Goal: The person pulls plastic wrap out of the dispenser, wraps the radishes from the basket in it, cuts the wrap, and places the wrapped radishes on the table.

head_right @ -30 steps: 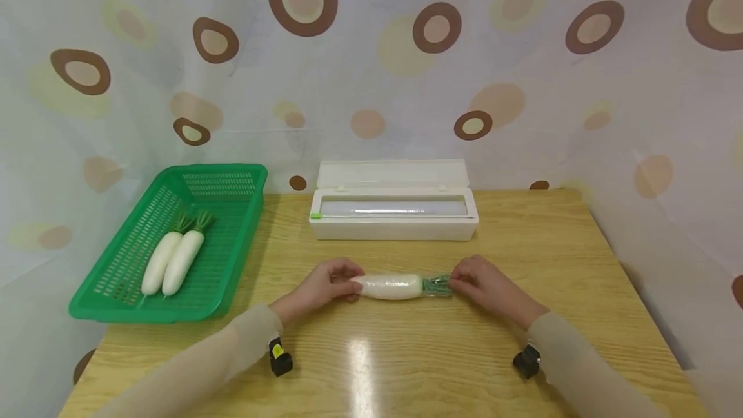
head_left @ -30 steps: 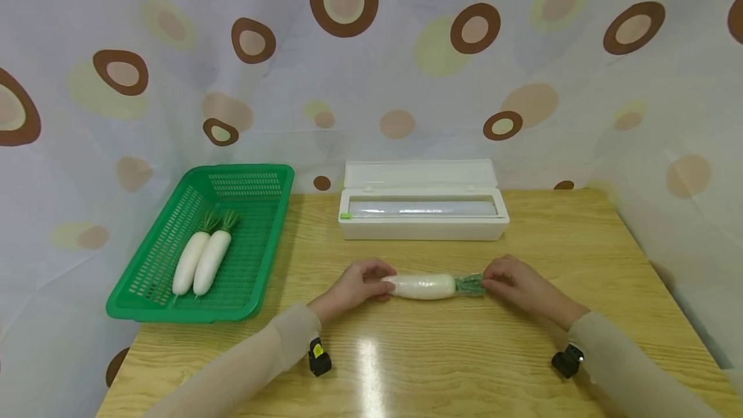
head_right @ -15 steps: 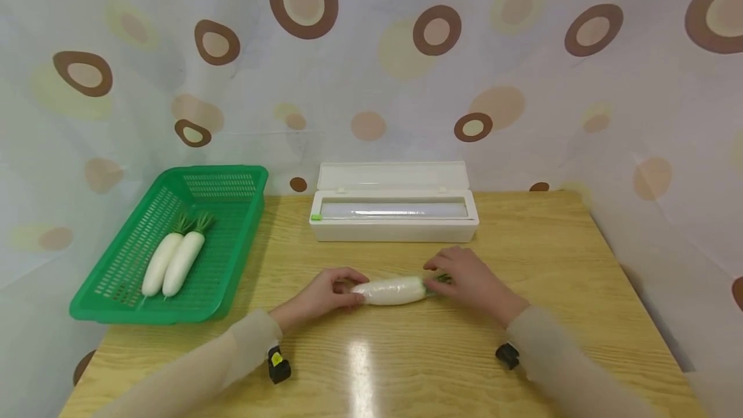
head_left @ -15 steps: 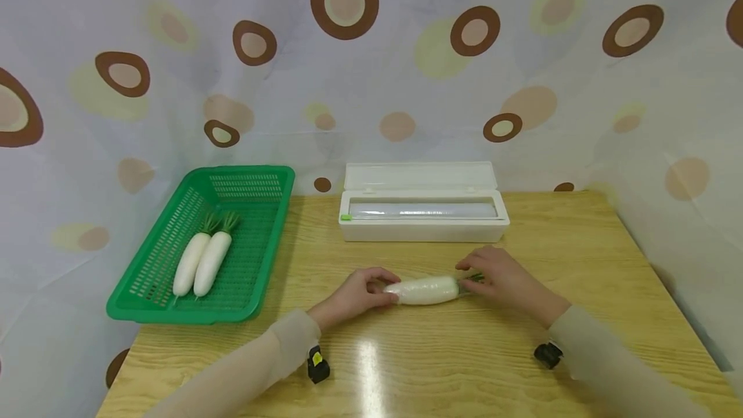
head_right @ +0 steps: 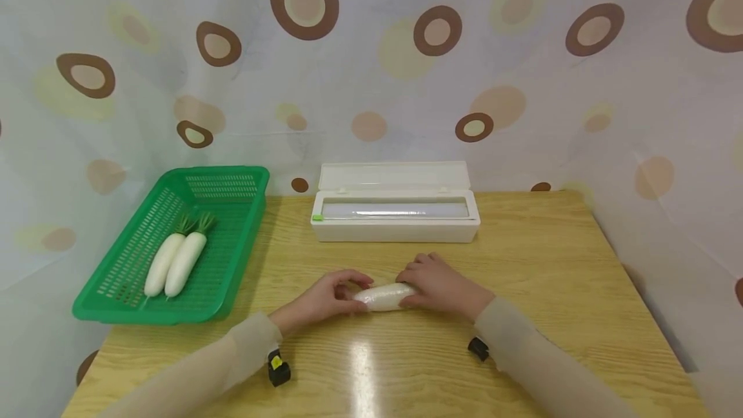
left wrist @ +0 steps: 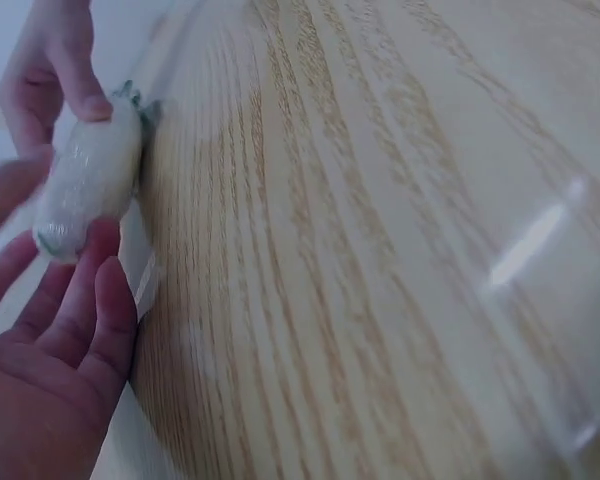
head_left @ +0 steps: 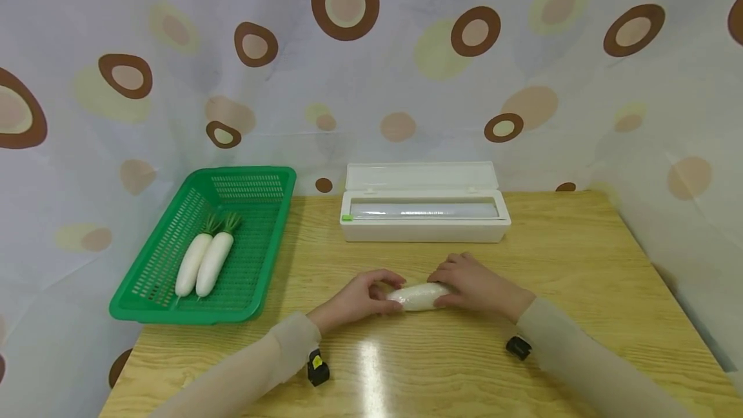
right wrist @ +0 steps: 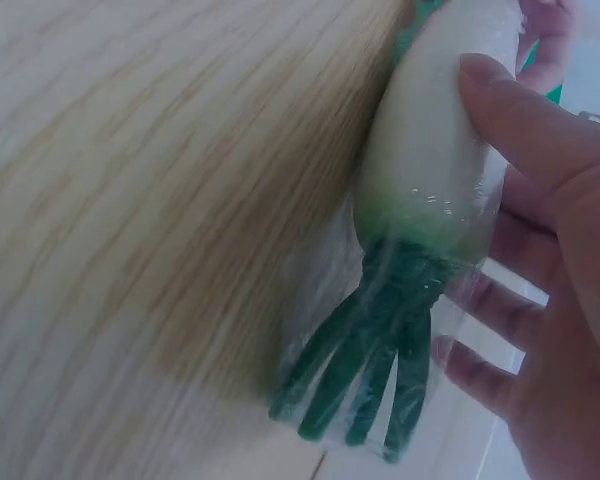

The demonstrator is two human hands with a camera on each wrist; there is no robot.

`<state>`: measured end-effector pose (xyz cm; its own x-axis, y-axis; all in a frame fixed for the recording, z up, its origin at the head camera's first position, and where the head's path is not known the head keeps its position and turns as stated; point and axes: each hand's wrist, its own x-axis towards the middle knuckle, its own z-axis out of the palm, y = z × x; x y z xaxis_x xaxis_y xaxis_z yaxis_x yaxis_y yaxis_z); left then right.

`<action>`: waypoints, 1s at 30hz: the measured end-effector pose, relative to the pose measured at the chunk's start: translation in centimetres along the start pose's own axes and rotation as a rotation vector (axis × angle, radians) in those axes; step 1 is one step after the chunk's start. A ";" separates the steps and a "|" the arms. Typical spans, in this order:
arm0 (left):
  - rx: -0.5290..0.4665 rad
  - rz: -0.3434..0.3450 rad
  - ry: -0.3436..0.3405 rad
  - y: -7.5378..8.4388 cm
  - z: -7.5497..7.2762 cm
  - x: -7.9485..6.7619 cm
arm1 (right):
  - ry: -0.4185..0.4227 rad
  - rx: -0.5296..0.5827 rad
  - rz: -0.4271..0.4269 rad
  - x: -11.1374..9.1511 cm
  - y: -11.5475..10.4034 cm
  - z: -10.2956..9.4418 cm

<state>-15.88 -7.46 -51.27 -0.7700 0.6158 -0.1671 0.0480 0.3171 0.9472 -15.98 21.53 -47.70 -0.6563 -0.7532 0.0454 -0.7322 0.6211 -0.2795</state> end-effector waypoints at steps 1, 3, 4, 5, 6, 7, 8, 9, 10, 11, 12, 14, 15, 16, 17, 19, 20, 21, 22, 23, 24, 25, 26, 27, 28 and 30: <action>0.004 0.008 -0.005 0.0 -0.1 0.0 | 0.009 -0.012 -0.005 -0.1 0.0 0.0; 0.007 0.021 -0.007 0.2 -0.2 -0.2 | 0.031 -0.039 -0.016 -0.5 0.0 -0.1; 0.009 0.028 -0.004 0.3 -0.3 -0.2 | 0.045 -0.053 -0.026 -0.6 0.0 -0.1; 0.014 0.032 0.005 0.4 -0.4 -0.2 | 0.057 -0.063 -0.034 -0.8 0.0 -0.1; 0.012 0.034 0.014 0.5 -0.5 -0.3 | 0.065 -0.071 -0.038 -1.0 0.1 -0.1; 0.007 0.033 0.023 0.5 -0.6 -0.3 | 0.071 -0.081 -0.038 -1.2 0.0 0.0; 0.006 0.032 0.028 0.6 -0.6 -0.4 | 0.078 -0.096 -0.043 -1.4 0.0 0.0; 0.008 0.030 0.032 0.6 -0.7 -0.4 | 0.082 -0.112 -0.046 -1.6 0.0 0.2; 0.007 0.028 0.035 0.7 -0.7 -0.4 | 0.085 -0.135 -0.053 -1.9 -0.1 0.2; 0.007 0.026 0.037 0.7 -0.7 -0.4 | 0.088 -0.159 -0.064 -2.2 -0.1 0.3; 0.005 0.024 0.038 0.7 -0.7 -0.5 | 0.093 -0.184 -0.082 -2.6 -0.1 0.4; 0.005 0.023 0.039 0.7 -0.7 -0.5 | 0.115 -0.225 -0.125 -3.2 -0.1 0.5; 0.003 0.024 0.039 0.6 -0.7 -0.5 | 0.123 -0.238 -0.139 -3.5 -0.1 0.6; 0.001 0.024 0.040 0.6 -0.7 -0.5 | 0.130 -0.248 -0.154 -3.8 -0.1 0.5; 0.002 0.023 0.041 0.5 -0.8 -0.5 | 0.136 -0.253 -0.163 -4.1 -0.1 0.5; 0.005 0.022 0.044 0.4 -0.8 -0.6 | 0.143 -0.245 -0.168 -4.6 -0.2 0.5; 0.007 0.022 0.046 0.4 -0.8 -0.7 | 0.143 -0.237 -0.167 -4.9 -0.2 0.4; 0.011 0.023 0.049 0.4 -0.9 -0.8 | 0.144 -0.225 -0.168 -5.1 -0.2 0.4; 0.014 0.022 0.051 0.4 -0.9 -0.8 | 0.147 -0.218 -0.170 -5.3 -0.3 0.4; 0.018 0.022 0.054 0.4 -0.9 -0.9 | 0.151 -0.208 -0.170 -5.5 -0.3 0.4; 0.023 0.024 0.055 0.4 -0.9 -0.9 | 0.157 -0.199 -0.173 -5.6 -0.4 0.4; 0.029 0.027 0.055 0.4 -0.9 -0.9 | 0.161 -0.194 -0.176 -5.8 -0.5 0.4; 0.037 0.030 0.052 0.4 -0.9 -0.9 | 0.164 -0.189 -0.177 -5.9 -0.5 0.4; 0.043 0.032 0.049 0.4 -0.9 -0.9 | 0.166 -0.179 -0.173 -6.1 -0.6 0.4; 0.046 0.037 0.045 0.5 -0.9 -0.9 | 0.171 -0.171 -0.169 -6.2 -0.7 0.5; 0.058 0.044 0.038 0.5 -0.8 -0.9 | 0.184 -0.147 -0.162 -6.6 -0.8 0.6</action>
<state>-15.64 -8.47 -50.46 -0.7901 0.6023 -0.1140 0.1183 0.3323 0.9357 -10.97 25.92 -48.39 -0.5407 -0.8016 0.2552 -0.8400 0.5306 -0.1130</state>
